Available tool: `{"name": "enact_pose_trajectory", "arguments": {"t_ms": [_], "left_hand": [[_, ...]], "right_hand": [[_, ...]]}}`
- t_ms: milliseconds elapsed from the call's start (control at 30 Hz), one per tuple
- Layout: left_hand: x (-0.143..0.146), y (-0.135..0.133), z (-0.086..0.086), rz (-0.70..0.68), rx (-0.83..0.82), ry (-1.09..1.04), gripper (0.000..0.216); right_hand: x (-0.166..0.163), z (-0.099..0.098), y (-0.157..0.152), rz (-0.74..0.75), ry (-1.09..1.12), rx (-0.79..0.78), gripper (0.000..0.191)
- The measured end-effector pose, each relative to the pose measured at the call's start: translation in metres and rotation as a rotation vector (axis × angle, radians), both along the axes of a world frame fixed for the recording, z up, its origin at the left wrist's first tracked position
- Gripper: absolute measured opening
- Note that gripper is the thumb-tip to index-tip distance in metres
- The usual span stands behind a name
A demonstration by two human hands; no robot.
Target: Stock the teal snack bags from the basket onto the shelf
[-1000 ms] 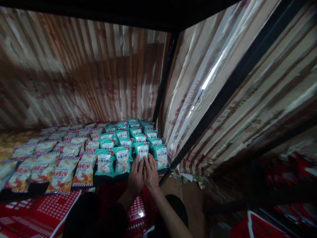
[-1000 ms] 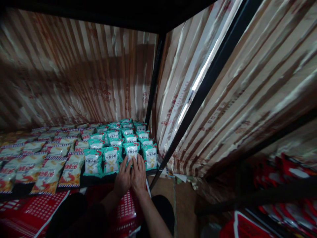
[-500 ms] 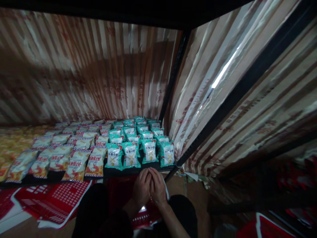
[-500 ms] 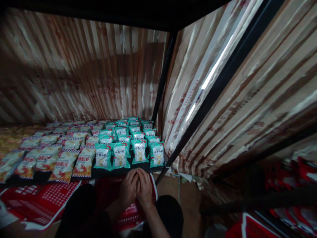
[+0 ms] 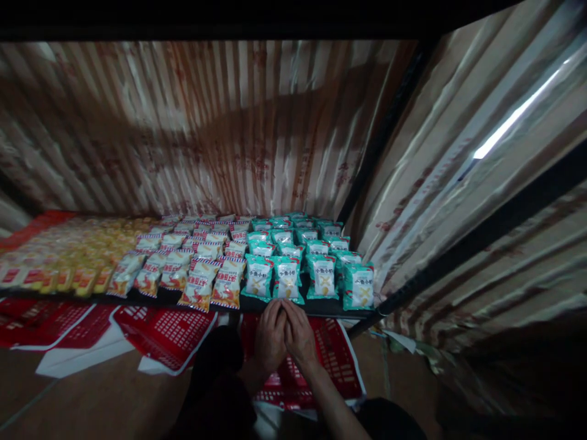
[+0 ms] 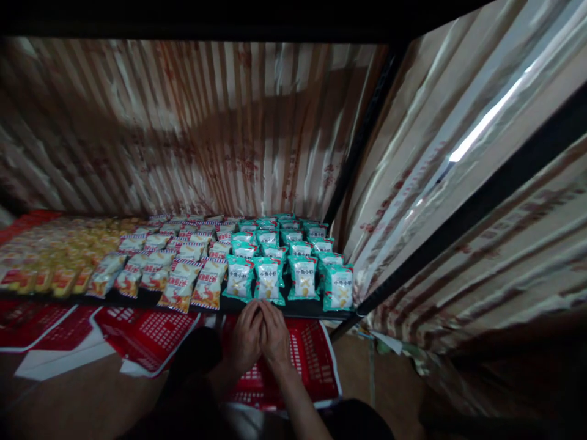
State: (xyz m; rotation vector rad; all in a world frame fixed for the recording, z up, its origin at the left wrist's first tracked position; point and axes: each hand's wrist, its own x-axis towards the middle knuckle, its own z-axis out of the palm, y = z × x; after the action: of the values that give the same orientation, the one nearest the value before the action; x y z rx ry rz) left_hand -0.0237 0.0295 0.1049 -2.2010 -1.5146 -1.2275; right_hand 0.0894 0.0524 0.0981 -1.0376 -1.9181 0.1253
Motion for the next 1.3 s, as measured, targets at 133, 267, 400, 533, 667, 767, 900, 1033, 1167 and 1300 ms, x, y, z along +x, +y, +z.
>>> {"name": "enact_pose_trajectory", "arguments": {"t_ms": [133, 267, 400, 533, 667, 767, 900, 1033, 1167, 1300], "left_hand": [[-0.033, -0.009, 0.004, 0.110, 0.009, -0.048, 0.037], [-0.082, -0.010, 0.008, 0.296, 0.027, -0.041, 0.037], [-0.137, -0.007, 0.008, 0.515, 0.025, -0.027, 0.038], [-0.173, -0.005, 0.009, 0.533, 0.010, 0.005, 0.039], [-0.185, -0.007, 0.011, 0.509, -0.028, 0.053, 0.044], [-0.189, -0.008, 0.010, 0.526, -0.054, 0.072, 0.047], [-0.196, -0.004, 0.009, 0.503, -0.060, 0.093, 0.047], [-0.201, 0.005, 0.013, 0.512, -0.065, 0.090, 0.047], [-0.203, 0.015, 0.013, 0.562, -0.087, 0.083, 0.048], [-0.205, 0.022, 0.005, 0.559, -0.056, 0.066, 0.051]], "right_hand": [[-0.032, 0.001, -0.006, 0.058, 0.024, 0.008, 0.046], [-0.073, 0.006, -0.013, 0.085, 0.021, -0.005, 0.048], [-0.113, 0.011, -0.018, 0.064, -0.010, -0.006, 0.050], [-0.143, 0.013, -0.017, 0.008, -0.089, 0.033, 0.051], [-0.161, 0.010, -0.013, -0.072, -0.132, 0.084, 0.048], [-0.171, 0.003, -0.008, -0.118, -0.159, 0.105, 0.046], [-0.181, -0.006, 0.000, -0.229, -0.181, 0.130, 0.044], [-0.192, -0.002, 0.010, -0.267, -0.203, 0.128, 0.042], [-0.202, 0.007, 0.023, -0.303, -0.172, 0.120, 0.044], [-0.208, 0.005, 0.033, -0.304, -0.117, 0.100, 0.048]]}}
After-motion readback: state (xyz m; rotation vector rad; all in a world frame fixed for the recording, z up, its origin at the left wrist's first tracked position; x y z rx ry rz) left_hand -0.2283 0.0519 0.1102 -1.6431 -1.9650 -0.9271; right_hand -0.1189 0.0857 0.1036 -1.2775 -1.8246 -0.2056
